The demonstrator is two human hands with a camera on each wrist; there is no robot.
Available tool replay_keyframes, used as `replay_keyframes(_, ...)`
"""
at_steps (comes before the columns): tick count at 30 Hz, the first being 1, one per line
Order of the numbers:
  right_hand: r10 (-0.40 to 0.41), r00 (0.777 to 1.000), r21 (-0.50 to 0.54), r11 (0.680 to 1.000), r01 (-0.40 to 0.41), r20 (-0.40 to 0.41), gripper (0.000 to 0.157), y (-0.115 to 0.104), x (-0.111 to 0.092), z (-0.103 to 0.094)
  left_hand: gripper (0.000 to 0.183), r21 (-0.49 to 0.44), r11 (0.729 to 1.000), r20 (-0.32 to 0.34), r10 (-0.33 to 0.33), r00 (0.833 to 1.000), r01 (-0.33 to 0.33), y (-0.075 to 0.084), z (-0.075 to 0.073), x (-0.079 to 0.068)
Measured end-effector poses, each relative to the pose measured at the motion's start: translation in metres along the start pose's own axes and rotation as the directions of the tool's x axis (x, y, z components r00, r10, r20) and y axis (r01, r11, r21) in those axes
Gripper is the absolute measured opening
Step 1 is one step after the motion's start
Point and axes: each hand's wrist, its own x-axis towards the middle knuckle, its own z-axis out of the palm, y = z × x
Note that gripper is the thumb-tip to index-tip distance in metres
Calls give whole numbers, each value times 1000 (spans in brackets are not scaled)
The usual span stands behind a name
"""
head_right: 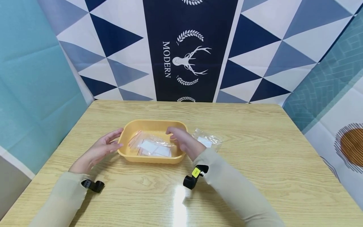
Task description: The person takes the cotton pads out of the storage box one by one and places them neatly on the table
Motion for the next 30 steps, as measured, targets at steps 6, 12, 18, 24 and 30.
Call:
replay_keyframes(6, 34, 999, 52, 998, -33, -14, 18, 2, 2, 5, 70, 5, 1000, -2, -5, 1000, 5, 1, -1, -1)
replay_keyframes(12, 27, 999, 144, 989, -30, 21, 15, 5, 5, 10, 71, -7, 1000, 5, -11, 1000, 11, 2, -2, 0)
replay_keyframes(18, -9, 996, 209, 978, -10, 87, 23, 10, 7, 15, 70, -13, 1000, 15, -2, 1000, 2, 1, -2, 0)
replay_keyframes(24, -85, 981, 122, 991, 64, 174, 34, 12, 6, 16, 69, -39, 999, 18, 2, 1000, -1, 1, -1, 0)
replay_keyframes(30, -59, 974, -68, 995, 76, 217, 45, 13, 3, 19, 70, -27, 1000, 21, 3, 1000, -2, 1, -1, 0)
